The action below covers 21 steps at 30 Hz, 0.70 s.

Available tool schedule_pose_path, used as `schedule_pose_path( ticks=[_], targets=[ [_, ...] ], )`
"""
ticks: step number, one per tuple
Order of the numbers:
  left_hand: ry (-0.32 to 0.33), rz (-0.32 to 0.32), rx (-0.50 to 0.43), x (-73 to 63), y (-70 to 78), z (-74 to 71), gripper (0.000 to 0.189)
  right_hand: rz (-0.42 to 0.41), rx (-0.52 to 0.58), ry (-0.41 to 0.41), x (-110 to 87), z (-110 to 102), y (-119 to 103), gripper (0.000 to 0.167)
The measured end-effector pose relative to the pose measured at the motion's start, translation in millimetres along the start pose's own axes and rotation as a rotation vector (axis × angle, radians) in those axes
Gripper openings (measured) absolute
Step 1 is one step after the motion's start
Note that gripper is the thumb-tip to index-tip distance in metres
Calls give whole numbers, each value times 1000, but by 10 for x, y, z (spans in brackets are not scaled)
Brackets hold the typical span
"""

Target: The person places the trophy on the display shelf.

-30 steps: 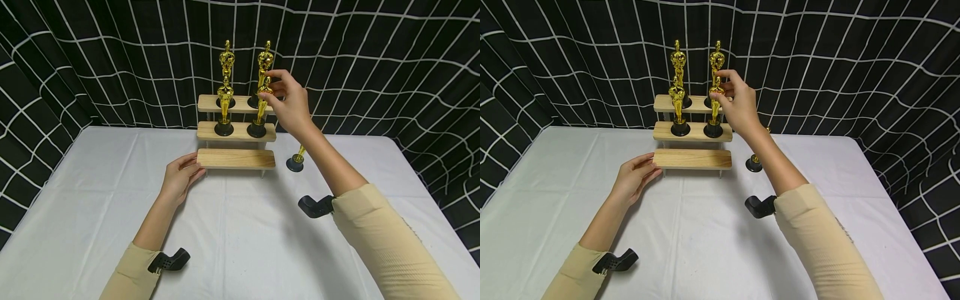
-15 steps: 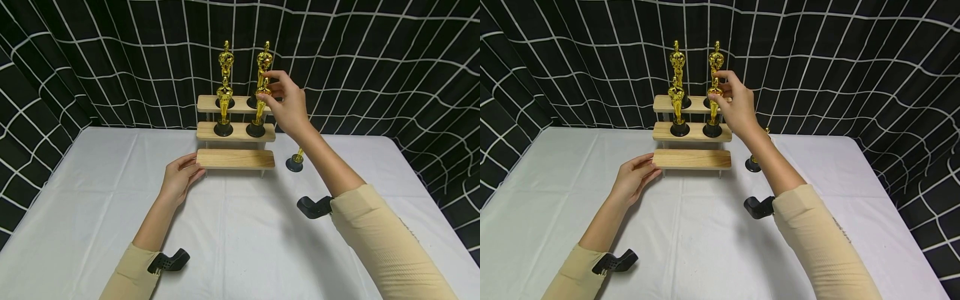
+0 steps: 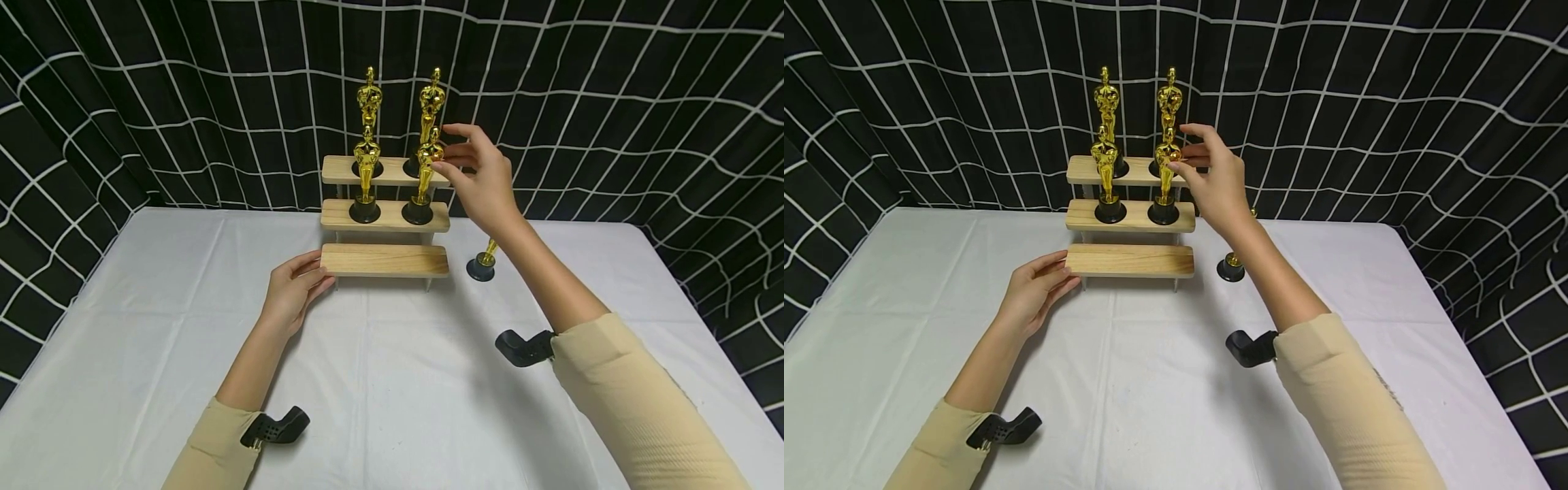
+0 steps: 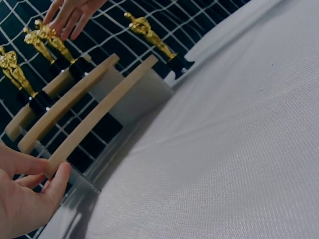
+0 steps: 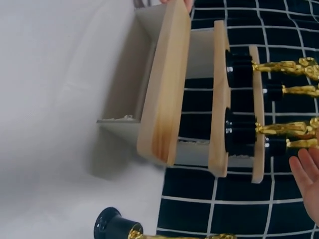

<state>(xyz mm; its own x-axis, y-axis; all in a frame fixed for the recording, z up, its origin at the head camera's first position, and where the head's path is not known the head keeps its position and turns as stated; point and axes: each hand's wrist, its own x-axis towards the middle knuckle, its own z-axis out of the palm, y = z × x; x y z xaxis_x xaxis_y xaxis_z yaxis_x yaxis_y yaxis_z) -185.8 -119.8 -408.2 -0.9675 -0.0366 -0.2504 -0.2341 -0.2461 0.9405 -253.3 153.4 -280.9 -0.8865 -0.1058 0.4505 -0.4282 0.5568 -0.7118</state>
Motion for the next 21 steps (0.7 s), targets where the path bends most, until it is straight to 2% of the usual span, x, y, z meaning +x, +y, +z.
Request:
schedule_pose_path(
  ticks=[21],
  targets=[
    [-4, 6, -3, 5, -9, -2, 47, 38, -48, 37, -185, -257, 328, 45]
  ],
)
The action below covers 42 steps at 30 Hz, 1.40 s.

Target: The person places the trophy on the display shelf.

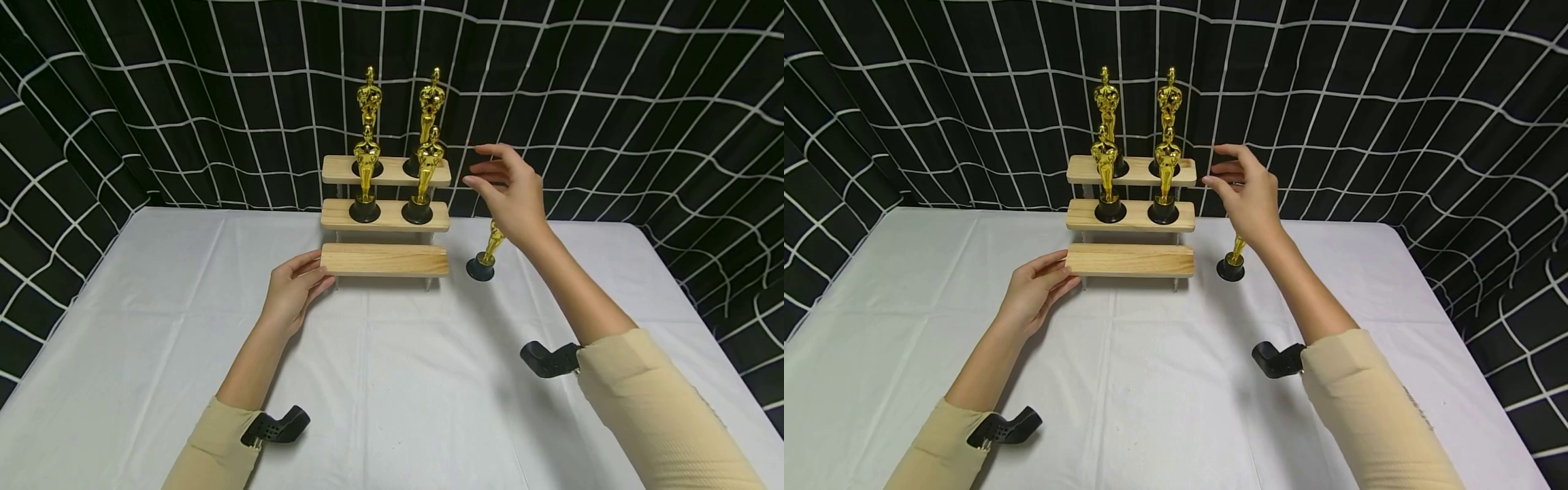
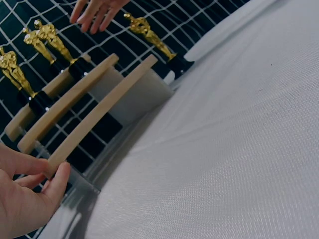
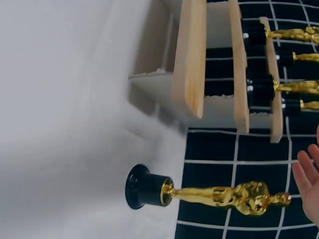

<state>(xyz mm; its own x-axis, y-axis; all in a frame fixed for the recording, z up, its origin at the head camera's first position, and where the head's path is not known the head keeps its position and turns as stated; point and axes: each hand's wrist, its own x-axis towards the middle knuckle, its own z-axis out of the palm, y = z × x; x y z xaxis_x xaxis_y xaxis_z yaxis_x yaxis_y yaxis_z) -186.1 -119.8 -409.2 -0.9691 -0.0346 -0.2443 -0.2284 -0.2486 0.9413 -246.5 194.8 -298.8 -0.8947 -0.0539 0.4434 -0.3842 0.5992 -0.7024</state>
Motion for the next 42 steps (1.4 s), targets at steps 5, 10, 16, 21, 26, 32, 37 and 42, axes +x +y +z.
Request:
schedule_pose_path(
  ticks=[5, 10, 16, 21, 26, 32, 37, 42],
  targets=[
    [1, 1, 1, -2, 1, 0, 47, 8, -26, 20, -26, -47, 86, 43],
    [-2, 4, -6, -7, 2, 5, 48, 17, -37, 30, -68, -81, 176, 45],
    [-6, 3, -8, -3, -3, 7, 47, 24, -20, 36, -142, -98, 267, 43],
    [-3, -1, -7, 6, -7, 9, 47, 64, -32, 27, -219, -103, 331, 44],
    [0, -2, -8, 11, -11, 12, 47, 103, -50, 30, -302, -102, 395, 44],
    [2, 0, -8, 9, -8, 8, 47, 115, -40, 37, -404, -101, 457, 46],
    [5, -1, -8, 5, -4, 4, 47, 113, 9, 57, -480, -85, 512, 46],
    [6, 1, -5, 5, -3, 1, 47, 130, 51, 65, -555, -75, 545, 47]
  ],
)
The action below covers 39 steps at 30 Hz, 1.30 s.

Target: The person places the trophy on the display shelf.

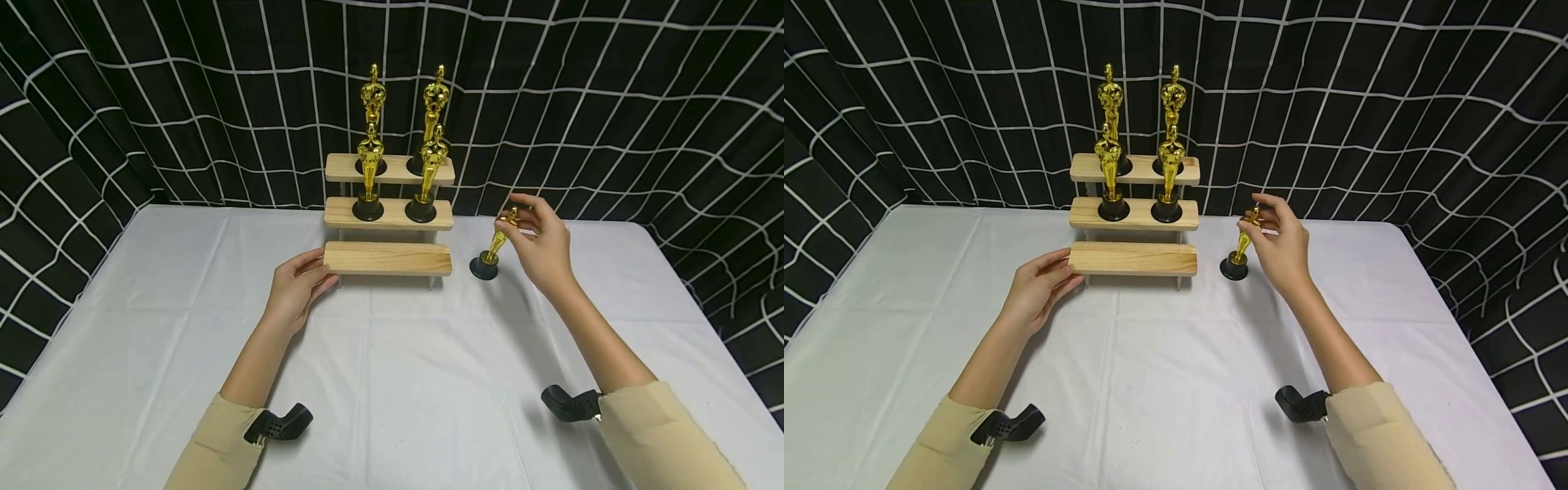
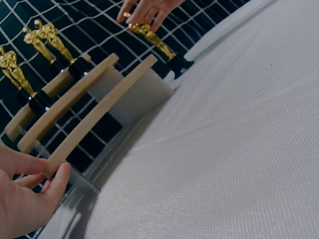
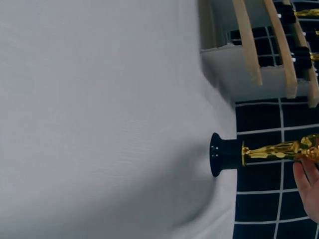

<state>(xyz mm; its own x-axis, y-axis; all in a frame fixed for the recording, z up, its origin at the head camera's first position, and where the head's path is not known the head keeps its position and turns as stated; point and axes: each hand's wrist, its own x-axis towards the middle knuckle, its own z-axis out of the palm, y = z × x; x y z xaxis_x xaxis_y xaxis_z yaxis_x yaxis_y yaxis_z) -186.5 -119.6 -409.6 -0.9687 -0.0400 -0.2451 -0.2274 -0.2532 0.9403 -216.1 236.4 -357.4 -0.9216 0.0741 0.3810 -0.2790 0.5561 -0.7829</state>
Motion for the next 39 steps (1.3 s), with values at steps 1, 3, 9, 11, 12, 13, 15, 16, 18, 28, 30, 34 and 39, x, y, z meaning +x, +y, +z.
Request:
schedule_pose_path(
  ticks=[1, 3, 9, 11, 12, 13, 15, 16, 18, 28, 30, 34, 39],
  targets=[
    [-1, 0, 1, 1, 0, 1, 47, 5, 1, 0, -10, 0, 15, 47],
    [-2, -1, 2, 2, 2, 3, 47, 13, 8, 1, -30, 1, 31, 47],
    [-1, -7, 3, 4, 9, 10, 47, 10, 22, 15, -63, 12, 57, 46],
    [-1, -9, 3, 3, 10, 10, 47, 9, 27, 20, -68, 15, 56, 45],
    [-1, -10, 3, 2, 10, 10, 47, 8, 27, 22, -67, 16, 61, 45],
    [-1, -10, 3, 2, 11, 10, 47, 6, 30, 24, -65, 18, 65, 45],
    [-2, -9, 3, -1, 12, 10, 47, 2, 32, 28, -62, 20, 70, 45],
    [-2, -8, 3, -2, 13, 10, 47, -1, 33, 31, -63, 18, 73, 45],
    [-3, -6, 1, -2, 10, 9, 47, -5, 26, 33, -64, 14, 82, 45],
    [0, -11, -2, 3, 5, 5, 47, -18, 30, 28, -87, -31, 46, 45],
    [2, -11, -1, 4, 6, 5, 47, -27, 33, 23, -91, -38, 27, 45],
    [2, -10, -3, 4, 7, 5, 47, -41, 26, 7, -101, -48, -23, 44],
    [1, -12, -4, 4, 6, -1, 47, -44, 30, -23, -115, -45, -98, 45]
  ],
)
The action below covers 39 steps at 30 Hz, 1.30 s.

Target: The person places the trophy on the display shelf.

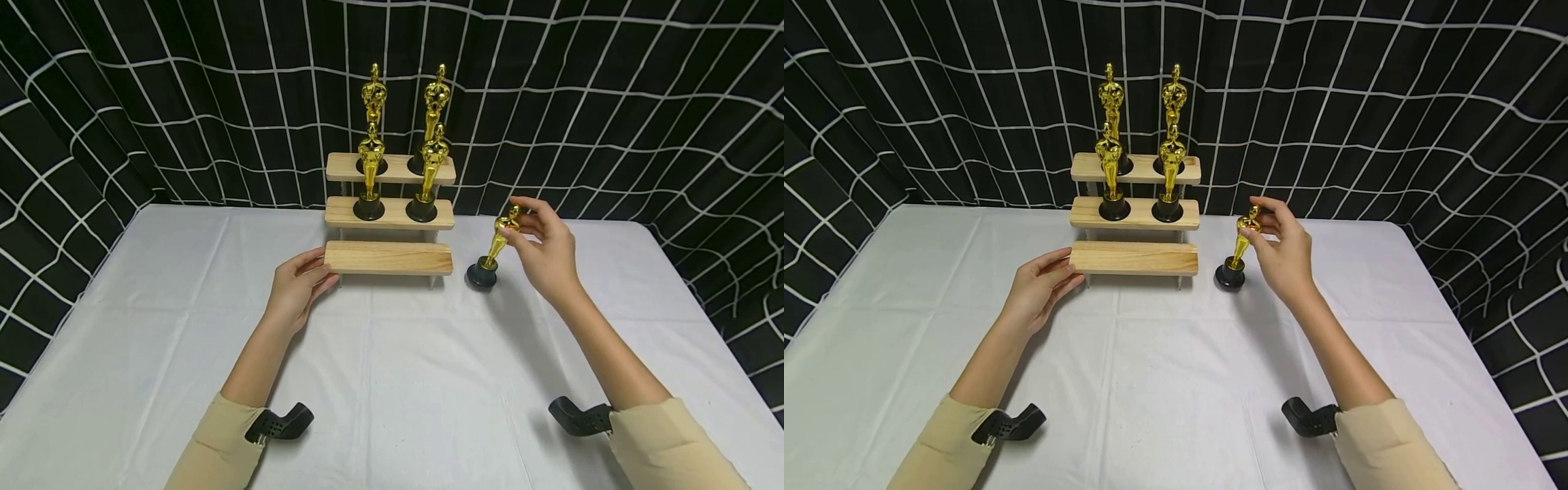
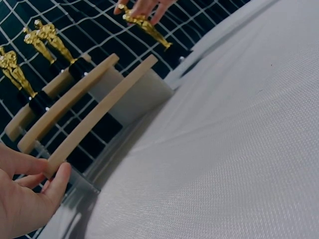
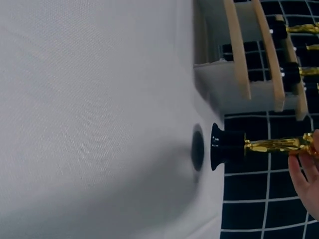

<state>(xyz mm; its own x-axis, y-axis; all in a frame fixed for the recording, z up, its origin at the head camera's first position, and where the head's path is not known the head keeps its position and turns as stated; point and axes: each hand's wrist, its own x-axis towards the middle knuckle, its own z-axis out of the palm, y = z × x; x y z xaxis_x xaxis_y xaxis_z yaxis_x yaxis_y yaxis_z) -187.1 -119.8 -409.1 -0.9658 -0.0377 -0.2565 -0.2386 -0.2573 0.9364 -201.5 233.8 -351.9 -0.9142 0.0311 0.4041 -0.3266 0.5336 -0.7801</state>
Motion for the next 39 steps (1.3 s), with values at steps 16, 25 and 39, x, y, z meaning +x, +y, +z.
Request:
schedule_pose_path(
  ticks=[16, 25, 39],
  targets=[
    [1, 1, 6, 3, -5, -1, 47, -26, 13, -40, -66, 9, -214, 49],
    [2, 2, 6, -4, -1, 2, 47, -75, 34, -65, -80, 10, -343, 50],
    [-3, 2, 2, -5, 2, 3, 47, -97, 26, -115, -82, 36, -575, 48]
  ],
)
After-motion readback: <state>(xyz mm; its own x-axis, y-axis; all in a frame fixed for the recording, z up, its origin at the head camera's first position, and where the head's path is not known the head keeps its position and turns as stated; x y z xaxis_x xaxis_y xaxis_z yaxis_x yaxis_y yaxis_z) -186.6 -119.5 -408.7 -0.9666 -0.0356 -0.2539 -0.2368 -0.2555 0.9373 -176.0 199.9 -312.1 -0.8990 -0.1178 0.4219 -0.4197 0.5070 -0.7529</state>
